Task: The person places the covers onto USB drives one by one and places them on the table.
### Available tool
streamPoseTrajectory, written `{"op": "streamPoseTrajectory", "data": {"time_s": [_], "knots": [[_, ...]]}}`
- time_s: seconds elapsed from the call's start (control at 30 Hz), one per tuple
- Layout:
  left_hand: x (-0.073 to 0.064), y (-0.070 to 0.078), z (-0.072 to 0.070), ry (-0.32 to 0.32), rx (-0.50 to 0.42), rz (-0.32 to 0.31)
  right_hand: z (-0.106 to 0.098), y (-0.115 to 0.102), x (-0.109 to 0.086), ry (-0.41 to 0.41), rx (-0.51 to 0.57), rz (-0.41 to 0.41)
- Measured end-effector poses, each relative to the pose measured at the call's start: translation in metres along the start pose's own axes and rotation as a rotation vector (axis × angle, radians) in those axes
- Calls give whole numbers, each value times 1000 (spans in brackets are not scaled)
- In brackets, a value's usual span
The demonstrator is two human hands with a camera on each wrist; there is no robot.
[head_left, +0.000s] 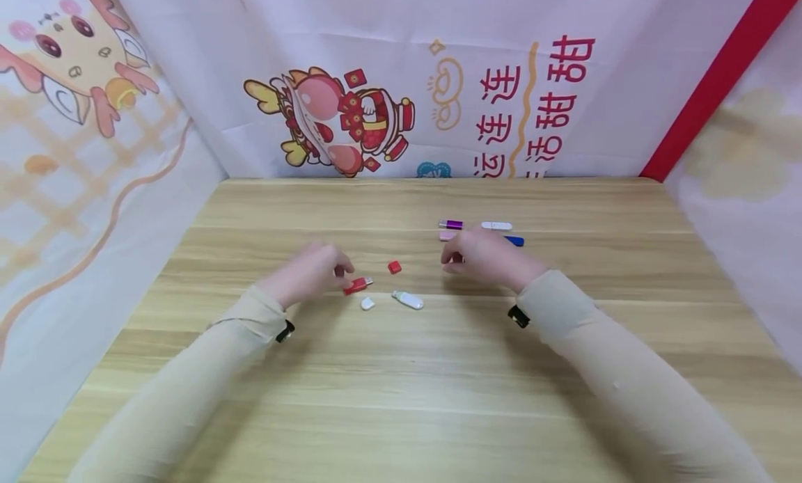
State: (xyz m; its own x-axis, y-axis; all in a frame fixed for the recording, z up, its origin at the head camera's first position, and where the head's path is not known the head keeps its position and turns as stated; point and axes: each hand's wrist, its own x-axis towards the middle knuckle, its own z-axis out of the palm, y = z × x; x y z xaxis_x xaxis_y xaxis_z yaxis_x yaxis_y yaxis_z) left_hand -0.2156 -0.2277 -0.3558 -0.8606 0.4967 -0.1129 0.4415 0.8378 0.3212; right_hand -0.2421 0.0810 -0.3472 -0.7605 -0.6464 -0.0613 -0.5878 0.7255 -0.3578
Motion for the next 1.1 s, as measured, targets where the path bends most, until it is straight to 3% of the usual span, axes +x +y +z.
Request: {"op": "streamPoseTrajectory", "data": {"time_s": [0.4,0.77,0.97,1.1], "knots": [[-5,-6,19,-9,-19,-24,22,-7,17,-39,19,-26],[-2,-10,26,18,10,-8,30,-25,57,-83,56,-52],[-3,-11,29,22,49,9,37,-32,80,-117,20,-107],[-1,-13,33,38,60,29,41,-31,89,-147,-2,-98]]}}
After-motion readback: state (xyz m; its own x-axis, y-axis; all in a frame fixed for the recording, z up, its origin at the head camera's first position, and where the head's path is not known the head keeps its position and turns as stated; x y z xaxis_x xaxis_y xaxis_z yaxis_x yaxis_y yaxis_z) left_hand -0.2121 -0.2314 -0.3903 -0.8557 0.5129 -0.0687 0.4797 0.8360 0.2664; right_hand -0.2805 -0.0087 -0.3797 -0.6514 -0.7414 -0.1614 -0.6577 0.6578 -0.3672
